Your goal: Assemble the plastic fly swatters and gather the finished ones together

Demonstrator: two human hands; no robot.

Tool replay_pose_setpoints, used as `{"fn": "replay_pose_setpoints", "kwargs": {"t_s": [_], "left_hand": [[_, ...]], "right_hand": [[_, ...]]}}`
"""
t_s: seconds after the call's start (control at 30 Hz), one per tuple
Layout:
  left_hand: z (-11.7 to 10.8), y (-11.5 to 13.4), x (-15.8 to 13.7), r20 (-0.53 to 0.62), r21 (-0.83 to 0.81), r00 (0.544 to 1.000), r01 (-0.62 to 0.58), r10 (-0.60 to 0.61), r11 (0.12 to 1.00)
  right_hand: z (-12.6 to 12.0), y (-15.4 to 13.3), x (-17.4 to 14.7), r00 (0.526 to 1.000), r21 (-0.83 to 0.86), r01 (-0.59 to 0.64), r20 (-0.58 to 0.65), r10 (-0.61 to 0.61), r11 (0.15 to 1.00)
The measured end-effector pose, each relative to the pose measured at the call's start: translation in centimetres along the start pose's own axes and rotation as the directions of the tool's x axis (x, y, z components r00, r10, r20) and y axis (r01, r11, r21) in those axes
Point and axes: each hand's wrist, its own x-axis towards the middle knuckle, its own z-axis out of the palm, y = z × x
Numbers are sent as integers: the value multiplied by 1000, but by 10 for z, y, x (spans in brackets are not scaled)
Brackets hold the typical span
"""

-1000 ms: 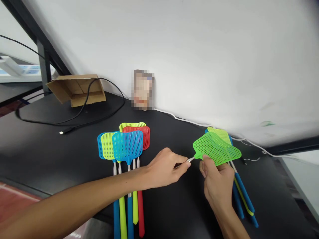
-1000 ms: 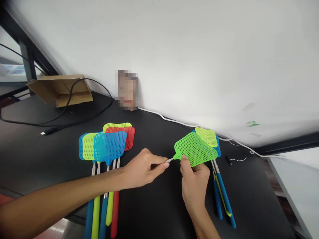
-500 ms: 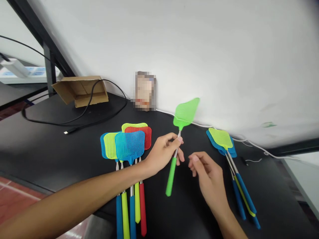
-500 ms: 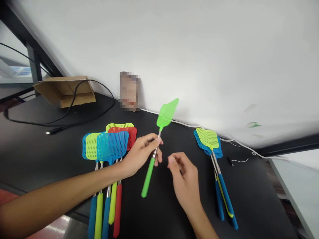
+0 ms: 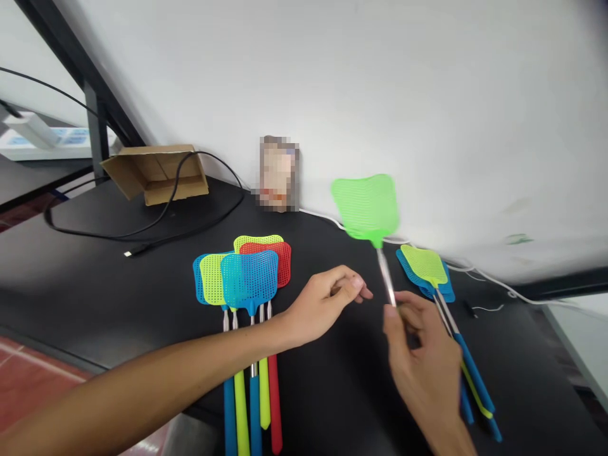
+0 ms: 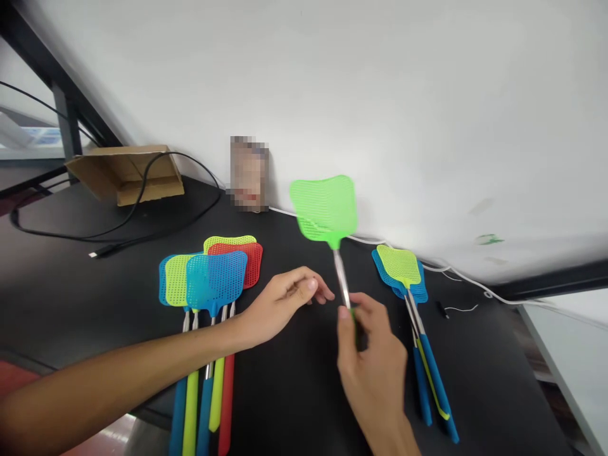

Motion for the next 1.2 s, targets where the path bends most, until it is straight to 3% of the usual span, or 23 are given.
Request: {"fn": "replay_pose_setpoints", "kwargs": {"t_s": [0.1, 0.2, 0.3, 0.47, 0.6, 0.77, 0.83, 0.93, 1.07, 1.2], "left_hand": [[-2, 1, 1, 2, 17, 1000, 26, -26, 1000], [-5, 2, 2, 1, 64, 999, 40, -40, 997], [-8, 3, 3, 7, 128, 1000, 24, -25, 991], [-10, 6, 5, -22, 180, 1000, 25, -21, 983], [-8, 10, 6, -12, 233, 999, 44, -42, 971], [-8, 14, 6, -19, 262, 999, 52, -49, 964], [-10, 17, 7, -27, 260, 999, 27, -20, 965], [-17, 24, 9, -64, 258, 997, -27, 45, 966], [-29, 31, 14, -186, 255, 969, -115, 165, 960], [-37, 33, 18, -261, 252, 933, -181, 247, 951]], "right_hand": [[-32, 30, -4, 996, -310, -40, -88, 13, 950], [-59, 71, -14, 999, -539, -34, -54, 6, 842], [-71, 98, -20, 998, -657, 60, 23, -59, 752], [-63, 99, -8, 988, -710, 143, 59, -144, 690], [-53, 90, 6, 991, -741, 102, 15, -135, 664], [-47, 76, 4, 984, -684, 59, -82, -156, 727], [-42, 64, -1, 972, -576, 60, -153, -179, 816], [-26, 37, -10, 954, -309, 193, -162, -251, 931], [7, -13, -27, 907, -44, 419, 63, -416, 907], [40, -61, -44, 798, -11, 533, 339, -498, 846]]}}
